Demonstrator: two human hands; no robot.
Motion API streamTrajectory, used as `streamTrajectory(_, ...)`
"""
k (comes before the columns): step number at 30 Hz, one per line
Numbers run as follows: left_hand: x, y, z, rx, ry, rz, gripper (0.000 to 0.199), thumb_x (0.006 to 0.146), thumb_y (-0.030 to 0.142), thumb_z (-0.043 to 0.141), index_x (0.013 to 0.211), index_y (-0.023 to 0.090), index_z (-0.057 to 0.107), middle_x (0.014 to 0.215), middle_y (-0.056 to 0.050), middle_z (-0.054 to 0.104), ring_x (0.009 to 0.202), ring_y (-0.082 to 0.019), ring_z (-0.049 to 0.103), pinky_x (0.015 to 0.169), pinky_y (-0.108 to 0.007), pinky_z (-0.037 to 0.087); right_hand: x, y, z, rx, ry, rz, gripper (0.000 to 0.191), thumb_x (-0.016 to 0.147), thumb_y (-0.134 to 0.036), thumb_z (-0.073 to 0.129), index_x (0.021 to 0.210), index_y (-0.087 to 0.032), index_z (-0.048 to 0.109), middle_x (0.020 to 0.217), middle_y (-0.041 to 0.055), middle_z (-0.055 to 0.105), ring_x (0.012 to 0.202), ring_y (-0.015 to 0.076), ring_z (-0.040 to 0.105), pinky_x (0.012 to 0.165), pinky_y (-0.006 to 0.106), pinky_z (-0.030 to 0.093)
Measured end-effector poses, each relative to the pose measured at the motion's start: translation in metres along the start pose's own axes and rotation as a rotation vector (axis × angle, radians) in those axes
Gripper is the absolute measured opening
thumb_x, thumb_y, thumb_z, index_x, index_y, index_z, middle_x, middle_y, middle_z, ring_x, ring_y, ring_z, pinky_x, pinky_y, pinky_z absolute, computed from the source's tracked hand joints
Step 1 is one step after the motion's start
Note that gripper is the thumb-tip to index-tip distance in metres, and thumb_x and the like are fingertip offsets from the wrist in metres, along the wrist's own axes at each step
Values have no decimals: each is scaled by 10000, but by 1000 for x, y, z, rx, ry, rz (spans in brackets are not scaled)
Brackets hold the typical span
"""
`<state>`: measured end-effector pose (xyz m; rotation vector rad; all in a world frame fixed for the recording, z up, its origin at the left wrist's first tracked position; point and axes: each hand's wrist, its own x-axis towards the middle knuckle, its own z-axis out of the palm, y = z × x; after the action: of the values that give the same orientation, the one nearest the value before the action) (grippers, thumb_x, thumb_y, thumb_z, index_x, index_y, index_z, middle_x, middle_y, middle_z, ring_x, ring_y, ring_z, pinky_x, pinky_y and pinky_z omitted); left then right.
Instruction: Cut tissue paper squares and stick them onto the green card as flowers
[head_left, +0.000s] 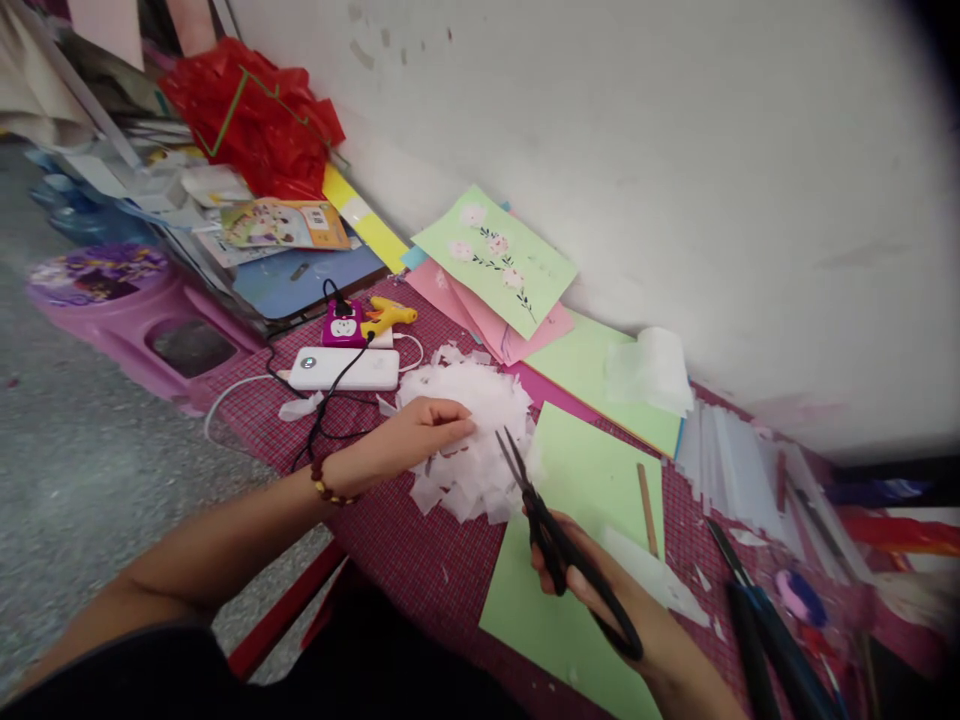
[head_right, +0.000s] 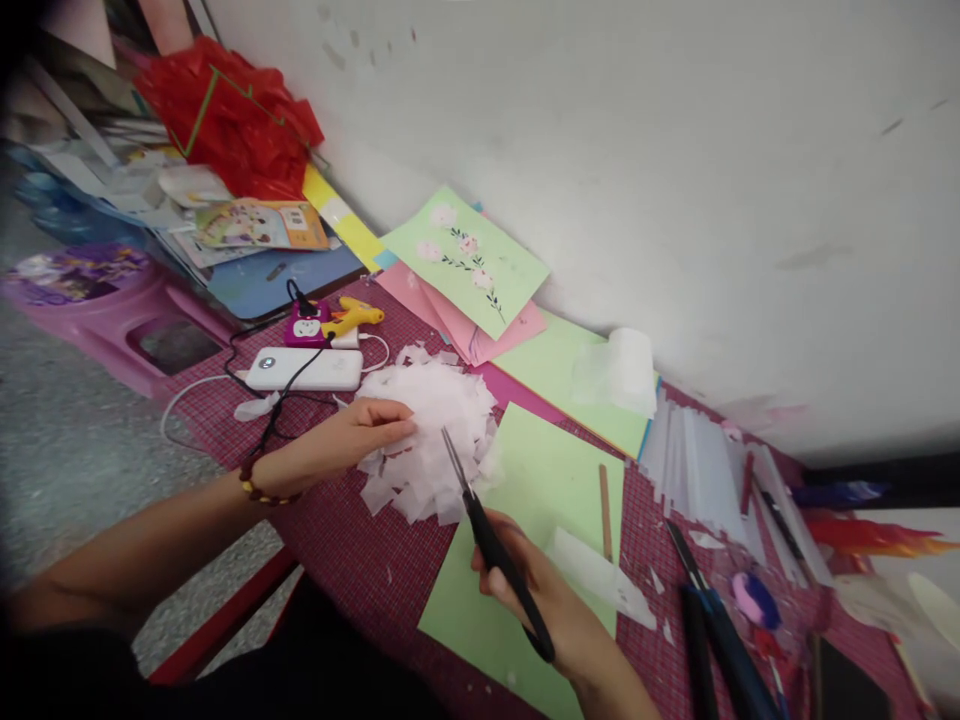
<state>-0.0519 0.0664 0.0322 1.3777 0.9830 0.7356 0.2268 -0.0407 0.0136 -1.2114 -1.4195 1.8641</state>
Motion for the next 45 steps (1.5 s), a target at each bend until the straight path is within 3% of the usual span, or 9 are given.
streamTrajectory(8, 2, -5, 5, 105, -153, 14, 367, 888, 429, 542, 644, 156, 512, 579, 50, 370, 524, -68, 302, 491, -216, 215, 17, -11, 14, 26, 51, -27, 633, 803, -646, 637, 1223, -179, 555, 820, 22, 538, 625, 121, 451, 586, 277, 360)
streamTrajectory(13, -1, -8, 2, -62, -118, -86, 192, 769, 327, 648, 768, 150, 571, 650, 40, 516, 556, -73, 449, 545, -205, 366, 20, -10, 15, 31, 102, -30, 522, 846, -594, 614, 1112, -146, 579, 727, -8, 502, 478, 63, 358, 462, 240, 268)
streamTrajectory(16, -5, -7, -2, -160, -21, -167, 175, 692, 266, 675, 778, 142, 587, 648, 39, 555, 548, -71, 482, 556, -207, 408, 19, -7, 13, 51, 79, -40, 529, 846, -612, 604, 1126, -165, 556, 781, 13, 529, 533, 83, 430, 493, 243, 306)
streamTrajectory(20, -8, -7, -8, -217, 111, -154, 137, 662, 230, 668, 738, 135, 605, 624, 48, 542, 522, -52, 470, 527, -187, 382, 18, -6, 8, 62, 8, -11, 577, 846, -622, 600, 1227, -197, 522, 851, 37, 544, 658, 132, 491, 586, 276, 366)
streamTrajectory(25, -9, -7, -11, -339, 174, -132, 150, 663, 236, 683, 722, 143, 582, 630, 47, 546, 532, -54, 504, 506, -177, 402, 10, 3, 2, 124, -36, -21, 622, 871, -625, 549, 1363, -251, 478, 993, 71, 548, 843, 198, 534, 763, 349, 405)
streamTrajectory(28, -6, -7, -10, -417, 182, -135, 198, 690, 271, 695, 768, 156, 554, 658, 30, 585, 564, -79, 569, 496, -180, 426, 5, 8, -1, 118, -53, 4, 592, 870, -621, 548, 1338, -262, 501, 1011, 75, 549, 887, 219, 550, 794, 367, 412)
streamTrajectory(33, 3, -7, 1, -451, 161, -83, 267, 717, 302, 724, 858, 165, 542, 646, 36, 599, 540, -75, 575, 502, -184, 443, 4, 9, 7, 73, -83, 8, 581, 844, -637, 575, 1269, -244, 542, 994, 84, 571, 881, 225, 545, 773, 362, 430)
streamTrajectory(40, 1, -4, 21, -318, 76, -36, 373, 724, 212, 701, 1058, 178, 537, 735, 57, 590, 560, -59, 573, 538, -187, 435, 15, 1, 23, 102, -40, -29, 596, 845, -649, 579, 1260, -225, 518, 956, 58, 553, 832, 180, 554, 751, 330, 426)
streamTrajectory(45, -3, -1, 23, -287, 102, -18, 407, 728, 208, 679, 1107, 167, 537, 720, 59, 566, 571, -61, 561, 550, -188, 418, 22, 0, 32, 83, 31, -49, 574, 842, -634, 597, 1193, -183, 535, 797, 6, 523, 575, 92, 476, 539, 245, 376)
